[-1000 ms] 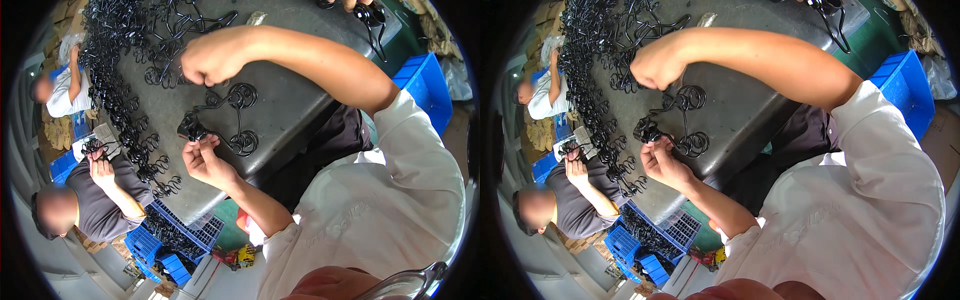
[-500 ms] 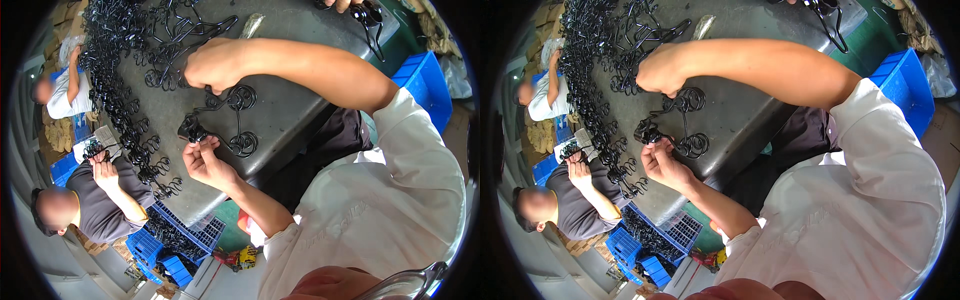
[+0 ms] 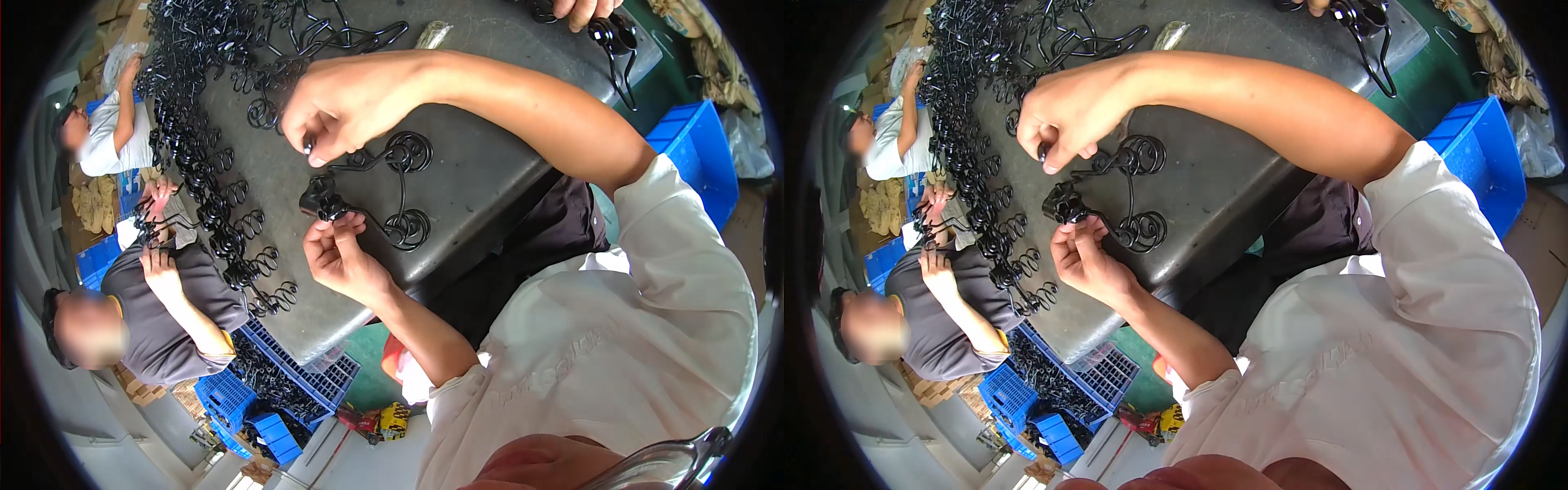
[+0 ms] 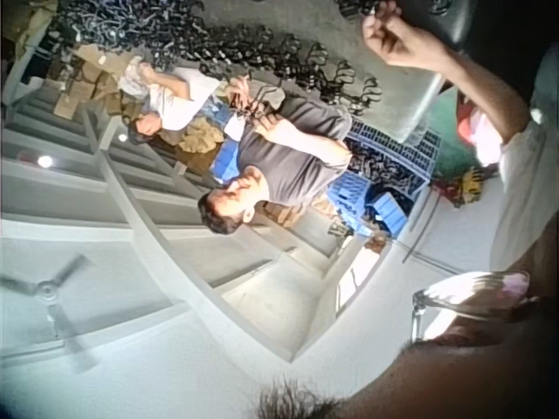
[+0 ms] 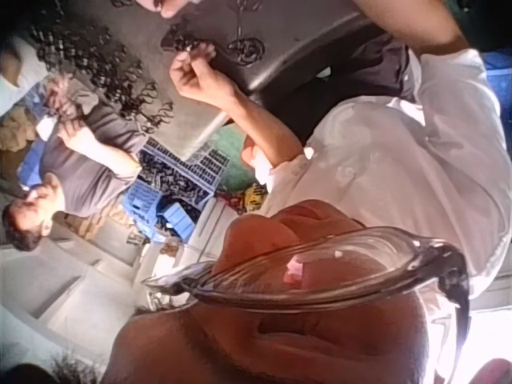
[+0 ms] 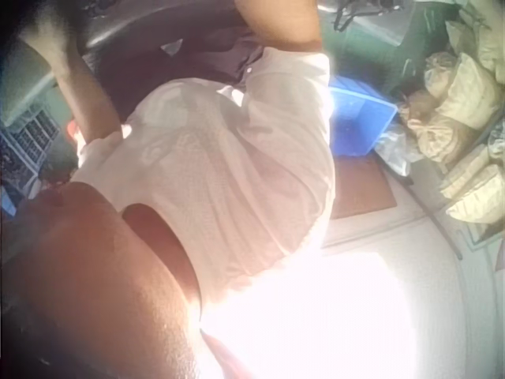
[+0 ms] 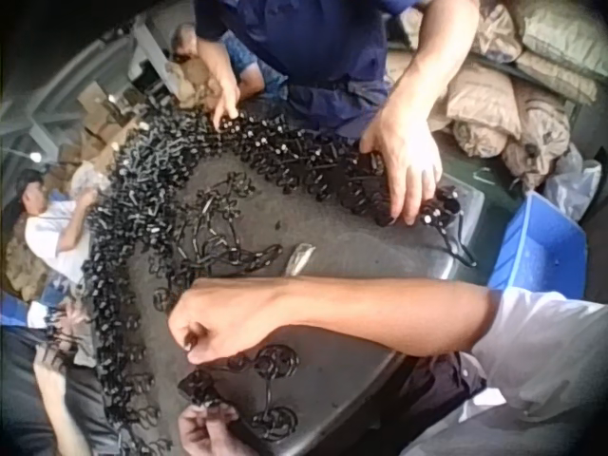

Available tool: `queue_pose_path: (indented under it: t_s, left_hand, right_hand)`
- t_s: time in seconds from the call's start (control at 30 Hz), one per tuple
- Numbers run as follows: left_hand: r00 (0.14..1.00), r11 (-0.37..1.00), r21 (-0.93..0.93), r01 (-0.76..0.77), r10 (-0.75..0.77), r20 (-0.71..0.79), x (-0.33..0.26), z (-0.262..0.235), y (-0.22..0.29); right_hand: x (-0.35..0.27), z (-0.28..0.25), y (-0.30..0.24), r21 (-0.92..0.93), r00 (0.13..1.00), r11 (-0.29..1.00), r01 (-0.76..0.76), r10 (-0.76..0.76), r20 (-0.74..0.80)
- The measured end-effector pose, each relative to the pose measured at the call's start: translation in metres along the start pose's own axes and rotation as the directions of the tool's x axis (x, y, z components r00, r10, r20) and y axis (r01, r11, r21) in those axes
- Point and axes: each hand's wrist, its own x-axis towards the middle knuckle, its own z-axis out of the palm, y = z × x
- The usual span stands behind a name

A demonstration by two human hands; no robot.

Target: Manually assembling small black wire coil components with plastic parts at a workbench.

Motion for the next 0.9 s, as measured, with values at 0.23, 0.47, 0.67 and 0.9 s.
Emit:
queue_pose_path:
  t_s: [0.23, 0.47, 0.67, 0.9]
  left_hand:
    - [1.000, 1.000, -0.024, 0.003, -0.002, 0.005, 0.000, -0.001, -0.001]
    - [1.000, 1.000, -0.030, -0.006, 0.006, 0.016, 0.000, -0.002, -0.002]
    - [1.000, 0.999, -0.034, -0.007, 0.007, 0.015, 0.000, -0.003, -0.003]
    - [1.000, 1.000, -0.007, -0.006, 0.006, 0.003, -0.001, -0.001, 0.000]
  right_hand:
    - [-0.001, 0.009, 0.004, -0.107, 0.970, 0.975, 0.195, -0.208, -0.127]
    - [0.002, 0.011, 0.010, -0.040, 0.972, 0.976, 0.215, -0.218, -0.089]
    - [0.001, 0.011, 0.006, -0.057, 0.983, 0.983, 0.174, -0.177, -0.050]
    - [0.005, 0.019, 0.012, -0.087, 0.978, 0.976, 0.198, -0.203, -0.051]
